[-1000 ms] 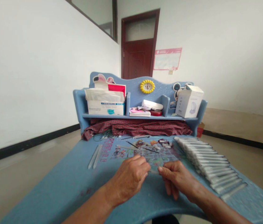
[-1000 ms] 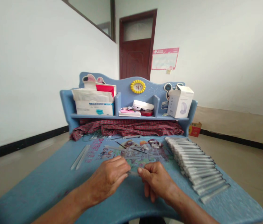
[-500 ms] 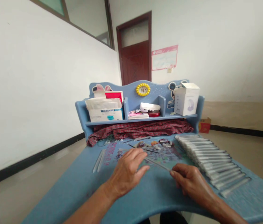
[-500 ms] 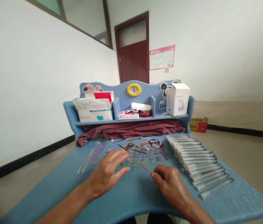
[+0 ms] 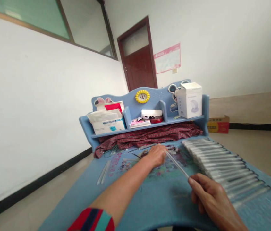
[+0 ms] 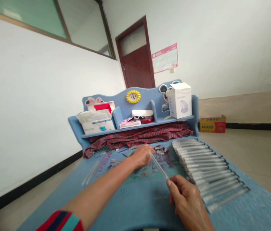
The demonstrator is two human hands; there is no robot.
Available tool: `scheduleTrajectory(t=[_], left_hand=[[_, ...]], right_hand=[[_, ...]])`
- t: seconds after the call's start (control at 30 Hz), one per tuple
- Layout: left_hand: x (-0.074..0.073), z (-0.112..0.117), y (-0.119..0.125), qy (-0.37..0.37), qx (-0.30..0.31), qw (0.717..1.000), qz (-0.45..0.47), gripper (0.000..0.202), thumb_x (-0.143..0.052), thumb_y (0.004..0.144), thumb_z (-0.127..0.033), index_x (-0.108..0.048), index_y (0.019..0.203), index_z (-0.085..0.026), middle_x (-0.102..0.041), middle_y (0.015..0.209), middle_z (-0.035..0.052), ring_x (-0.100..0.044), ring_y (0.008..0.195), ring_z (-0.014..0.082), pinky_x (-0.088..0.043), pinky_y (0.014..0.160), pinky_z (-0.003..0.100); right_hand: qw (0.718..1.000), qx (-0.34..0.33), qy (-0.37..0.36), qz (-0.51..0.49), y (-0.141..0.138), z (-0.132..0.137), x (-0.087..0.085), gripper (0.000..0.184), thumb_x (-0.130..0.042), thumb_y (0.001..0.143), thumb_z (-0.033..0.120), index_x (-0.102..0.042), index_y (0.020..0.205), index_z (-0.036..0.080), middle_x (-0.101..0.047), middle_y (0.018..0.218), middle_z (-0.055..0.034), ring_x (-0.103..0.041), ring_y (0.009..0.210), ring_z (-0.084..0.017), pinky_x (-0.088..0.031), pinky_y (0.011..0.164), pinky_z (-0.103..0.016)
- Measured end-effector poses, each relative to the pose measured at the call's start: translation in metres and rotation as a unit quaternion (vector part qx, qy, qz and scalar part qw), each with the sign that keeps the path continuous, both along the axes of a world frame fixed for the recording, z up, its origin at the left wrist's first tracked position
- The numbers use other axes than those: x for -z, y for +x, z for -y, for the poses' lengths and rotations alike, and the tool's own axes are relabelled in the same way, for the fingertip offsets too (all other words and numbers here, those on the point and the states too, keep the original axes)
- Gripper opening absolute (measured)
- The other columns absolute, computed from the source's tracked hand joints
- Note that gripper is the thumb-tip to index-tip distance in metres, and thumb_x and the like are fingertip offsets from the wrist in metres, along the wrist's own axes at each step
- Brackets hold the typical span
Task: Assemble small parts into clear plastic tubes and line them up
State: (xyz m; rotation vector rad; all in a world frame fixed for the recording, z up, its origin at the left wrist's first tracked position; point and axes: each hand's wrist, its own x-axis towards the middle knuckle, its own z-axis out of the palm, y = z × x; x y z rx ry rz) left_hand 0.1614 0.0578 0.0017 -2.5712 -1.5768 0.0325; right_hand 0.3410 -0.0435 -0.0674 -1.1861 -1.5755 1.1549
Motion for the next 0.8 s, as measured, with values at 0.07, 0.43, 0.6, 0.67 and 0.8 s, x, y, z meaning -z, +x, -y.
scheduleTrajectory(t=[0.07,0.43,0.6,0.67,0.8], left_hand=[[0.007,-0.011,0.011,-0.016,-0.008,1.0,-0.018,0.018,-0.049,0.07,-0.01,-0.066,0.074,-0.012,-0.065,0.083,0.017,-0.057,0.087,0.0306,-0.043,0.074,0.039],[0.002,-0.008,-0.007,0.009,-0.074,0.988,0.138,0.023,-0.051,0.071,-0.013,-0.066,0.089,-0.013,-0.065,0.093,0.0149,-0.055,0.096,0.0276,-0.041,0.08,0.037],[-0.007,0.016,-0.039,-0.019,-0.124,0.94,0.317,0.033,-0.039,0.081,-0.023,-0.057,0.105,-0.009,-0.065,0.085,0.0101,-0.059,0.07,0.0144,-0.043,0.053,0.023],[-0.003,0.027,-0.049,-0.073,-0.156,0.845,0.507,0.03,-0.048,0.077,-0.025,-0.058,0.099,-0.009,-0.063,0.077,0.0076,-0.057,0.063,0.0122,-0.037,0.045,0.018],[0.007,0.044,-0.059,-0.151,-0.16,0.688,0.692,0.024,-0.063,0.064,-0.025,-0.06,0.083,-0.011,-0.057,0.069,0.0019,-0.051,0.058,0.0085,-0.033,0.042,0.015]], right_hand=[[1.0,-0.01,-0.007,0.0,0.001,-0.003,0.004,0.041,-0.039,0.079,0.057,-0.053,0.078,0.018,-0.051,0.052,0.0027,-0.049,0.04,-0.012,-0.037,0.039,-0.021],[1.0,-0.004,-0.003,0.015,0.002,-0.001,0.003,0.041,-0.038,0.08,0.056,-0.053,0.079,0.019,-0.052,0.052,0.0021,-0.049,0.041,-0.012,-0.037,0.041,-0.022],[0.995,0.02,0.073,0.066,-0.006,0.004,0.001,0.037,-0.037,0.083,0.051,-0.053,0.069,0.02,-0.045,0.05,0.0023,-0.045,0.046,-0.012,-0.033,0.044,-0.023],[0.99,0.017,0.108,0.09,-0.008,0.006,0.001,0.036,-0.037,0.084,0.049,-0.053,0.067,0.02,-0.044,0.049,0.0024,-0.043,0.047,-0.012,-0.031,0.045,-0.023],[0.982,-0.02,0.134,0.129,-0.009,0.009,0.0,0.036,-0.035,0.085,0.047,-0.053,0.068,0.02,-0.045,0.05,0.0028,-0.044,0.049,-0.012,-0.03,0.047,-0.023]])
